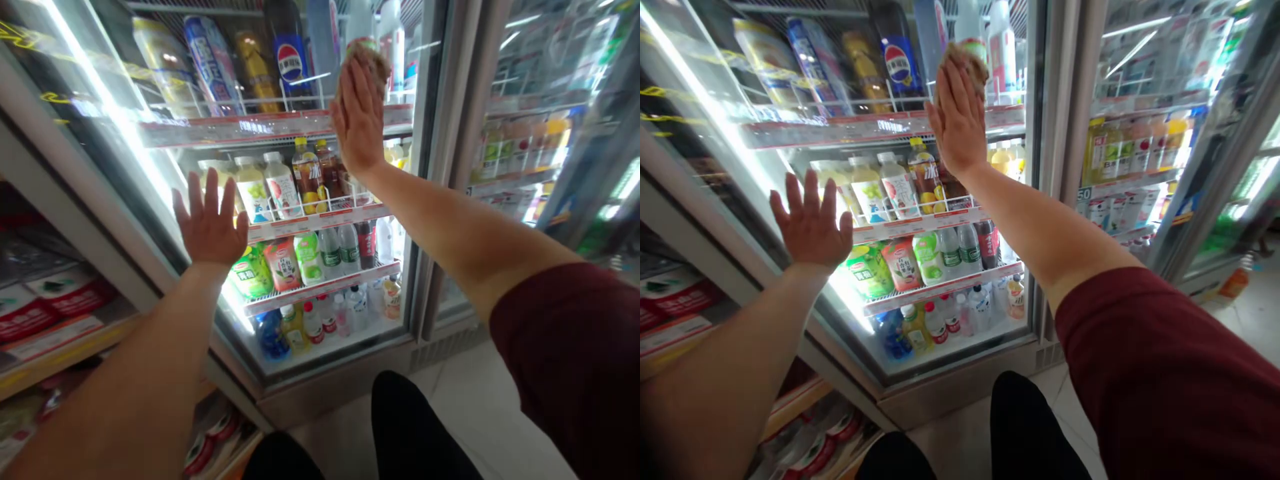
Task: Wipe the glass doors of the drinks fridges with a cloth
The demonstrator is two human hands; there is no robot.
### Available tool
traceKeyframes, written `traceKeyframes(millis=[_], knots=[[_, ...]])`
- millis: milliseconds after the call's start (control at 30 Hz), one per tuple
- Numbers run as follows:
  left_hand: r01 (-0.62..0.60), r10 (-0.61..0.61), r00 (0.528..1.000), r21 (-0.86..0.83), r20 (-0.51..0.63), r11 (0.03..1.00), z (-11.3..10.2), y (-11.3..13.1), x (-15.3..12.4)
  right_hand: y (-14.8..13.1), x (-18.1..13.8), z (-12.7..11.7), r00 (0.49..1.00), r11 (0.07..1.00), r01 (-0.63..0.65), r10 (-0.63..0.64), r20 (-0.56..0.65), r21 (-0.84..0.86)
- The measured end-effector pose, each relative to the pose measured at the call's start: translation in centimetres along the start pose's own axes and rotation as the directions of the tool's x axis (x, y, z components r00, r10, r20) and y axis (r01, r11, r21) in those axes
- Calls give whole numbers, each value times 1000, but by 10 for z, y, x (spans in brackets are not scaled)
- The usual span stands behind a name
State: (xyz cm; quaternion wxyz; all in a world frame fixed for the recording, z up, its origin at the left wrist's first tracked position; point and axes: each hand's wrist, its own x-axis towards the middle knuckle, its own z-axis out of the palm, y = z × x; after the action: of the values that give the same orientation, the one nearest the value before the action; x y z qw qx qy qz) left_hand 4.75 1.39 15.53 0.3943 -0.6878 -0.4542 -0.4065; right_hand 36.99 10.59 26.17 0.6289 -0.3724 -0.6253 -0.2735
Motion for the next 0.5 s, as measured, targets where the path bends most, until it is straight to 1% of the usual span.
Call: traceKeyframes(millis=[67, 167, 233, 333, 400, 467, 500], knots=[[17, -17, 1000, -21, 6, 1000, 0, 1, 0, -5, -4, 0, 1000, 999, 18, -17, 7, -33], [19, -19, 1000, -21, 12, 1000, 0, 0, 1, -9, -19, -9, 989, 991, 104, -95, 112, -79], [15, -14, 1000, -18, 11, 1000, 1, -1, 0, -7, -18, -16, 977, 984, 151, -134, 165, -95], [12, -12, 1000, -16, 5, 1000, 1, 0, 0, -3, 0, -18, 981, 980, 152, -135, 136, -125], [13, -13, 1000, -25, -2, 1000, 1, 0, 0, -4, 7, -14, 992, 985, 99, -88, 87, -139], [16, -16, 1000, -46, -2, 999, 1, 1, 1, -9, 0, -10, 998, 990, 48, -40, 58, -136], [20, -20, 1000, -55, -1, 998, 0, 1, 1, -12, -7, -9, 997, 991, 48, -40, 66, -123]])
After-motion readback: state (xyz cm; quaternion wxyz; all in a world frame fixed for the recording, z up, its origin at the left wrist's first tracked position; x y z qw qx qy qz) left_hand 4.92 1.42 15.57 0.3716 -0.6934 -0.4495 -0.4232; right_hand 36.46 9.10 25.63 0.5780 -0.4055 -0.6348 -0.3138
